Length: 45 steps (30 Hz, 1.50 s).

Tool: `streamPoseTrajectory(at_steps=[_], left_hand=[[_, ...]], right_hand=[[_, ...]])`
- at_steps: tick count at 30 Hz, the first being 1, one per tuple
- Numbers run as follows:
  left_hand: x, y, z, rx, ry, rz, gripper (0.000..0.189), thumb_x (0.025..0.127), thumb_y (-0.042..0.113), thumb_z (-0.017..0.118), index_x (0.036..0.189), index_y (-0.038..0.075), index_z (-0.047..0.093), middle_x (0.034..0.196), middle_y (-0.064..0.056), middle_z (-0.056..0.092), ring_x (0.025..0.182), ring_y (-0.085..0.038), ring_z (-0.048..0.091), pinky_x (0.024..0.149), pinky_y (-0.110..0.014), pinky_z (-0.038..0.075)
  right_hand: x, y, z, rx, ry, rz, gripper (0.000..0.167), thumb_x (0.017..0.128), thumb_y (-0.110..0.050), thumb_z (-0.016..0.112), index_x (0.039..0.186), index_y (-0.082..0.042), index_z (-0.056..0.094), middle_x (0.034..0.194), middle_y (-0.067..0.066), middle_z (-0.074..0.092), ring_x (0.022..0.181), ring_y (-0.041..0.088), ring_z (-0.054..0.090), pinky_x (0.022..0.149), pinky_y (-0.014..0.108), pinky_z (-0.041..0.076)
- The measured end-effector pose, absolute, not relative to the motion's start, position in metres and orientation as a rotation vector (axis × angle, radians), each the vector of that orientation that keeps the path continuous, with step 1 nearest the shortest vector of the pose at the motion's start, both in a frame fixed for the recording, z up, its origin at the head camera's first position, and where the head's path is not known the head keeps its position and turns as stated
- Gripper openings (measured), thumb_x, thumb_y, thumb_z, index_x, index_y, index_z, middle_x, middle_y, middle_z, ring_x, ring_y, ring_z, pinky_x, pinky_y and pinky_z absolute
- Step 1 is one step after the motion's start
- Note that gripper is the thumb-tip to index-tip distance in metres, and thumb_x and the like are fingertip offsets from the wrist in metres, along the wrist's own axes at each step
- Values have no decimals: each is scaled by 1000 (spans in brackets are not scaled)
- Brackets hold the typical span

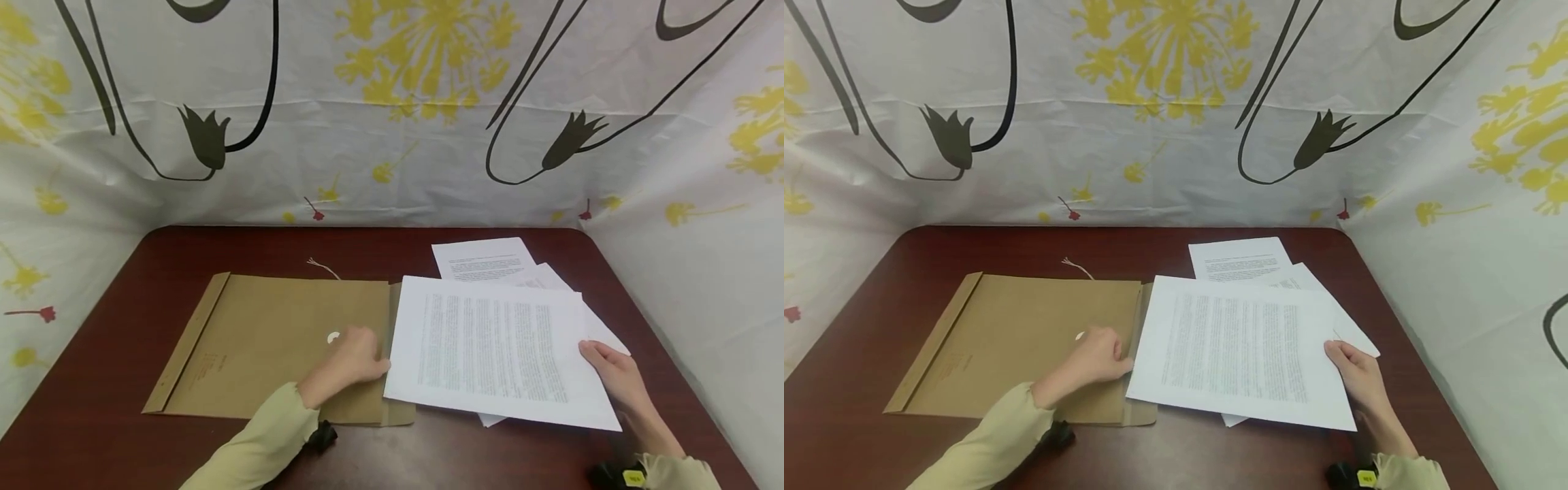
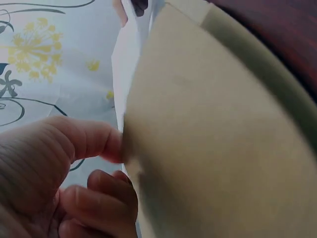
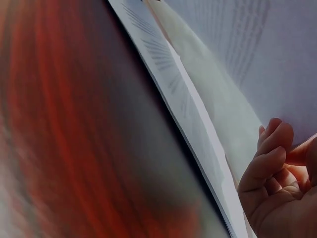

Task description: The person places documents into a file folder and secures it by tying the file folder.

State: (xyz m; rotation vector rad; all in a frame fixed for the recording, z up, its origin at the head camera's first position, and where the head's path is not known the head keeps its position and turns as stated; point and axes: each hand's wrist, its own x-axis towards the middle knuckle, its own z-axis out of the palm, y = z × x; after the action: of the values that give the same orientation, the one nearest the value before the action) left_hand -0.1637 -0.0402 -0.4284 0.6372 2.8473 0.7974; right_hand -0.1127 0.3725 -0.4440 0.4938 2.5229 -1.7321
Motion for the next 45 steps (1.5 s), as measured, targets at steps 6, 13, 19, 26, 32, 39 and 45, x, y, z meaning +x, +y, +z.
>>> streamPoseTrajectory(at_steps=[6,13,19,26,32,39,45], left_hand=[[-158,-42,-425,656,2869,899,44,71,3,59,49,16,22,46,11,13,44,-4,13,41,-17,15],[-154,-50,-411,706,2962,992,42,69,-1,57,52,15,22,49,10,16,48,-6,16,44,-18,16],[-153,-57,-401,703,2950,1079,33,67,-1,53,51,15,28,48,9,24,47,-6,23,44,-18,20],[-154,-59,-399,723,2980,1073,32,65,0,53,51,16,29,47,10,24,46,-5,24,44,-18,21],[-155,-60,-399,737,2959,1103,32,66,0,53,51,15,28,47,10,24,46,-5,23,43,-17,20],[-155,-60,-399,749,2967,1103,33,66,-1,54,51,15,29,48,9,25,46,-5,25,43,-17,19],[-155,-61,-399,731,2969,1085,33,67,1,55,51,15,30,48,9,26,46,-5,26,43,-17,20]], right_hand=[[-116,360,-448,392,2620,-1660,43,98,-35,47,111,5,56,74,-13,64,61,14,64,50,31,51],[-121,351,-448,367,2561,-1659,56,98,-32,46,125,18,42,76,-13,64,63,12,64,53,31,52],[-128,342,-444,362,2502,-1717,53,98,-30,47,124,17,44,75,-12,65,63,11,65,53,30,53],[-135,316,-443,387,2388,-1868,45,96,-34,50,117,5,54,77,-9,66,66,11,65,55,28,53],[-141,294,-449,400,2285,-1976,34,95,-34,52,108,-4,59,78,-6,66,67,11,65,56,27,53],[-145,275,-452,269,2350,-1893,39,97,-28,50,110,8,56,81,-5,66,71,11,64,59,26,51],[-146,266,-452,252,2350,-1881,38,98,-25,50,109,11,57,81,-5,66,72,10,62,61,25,50]])
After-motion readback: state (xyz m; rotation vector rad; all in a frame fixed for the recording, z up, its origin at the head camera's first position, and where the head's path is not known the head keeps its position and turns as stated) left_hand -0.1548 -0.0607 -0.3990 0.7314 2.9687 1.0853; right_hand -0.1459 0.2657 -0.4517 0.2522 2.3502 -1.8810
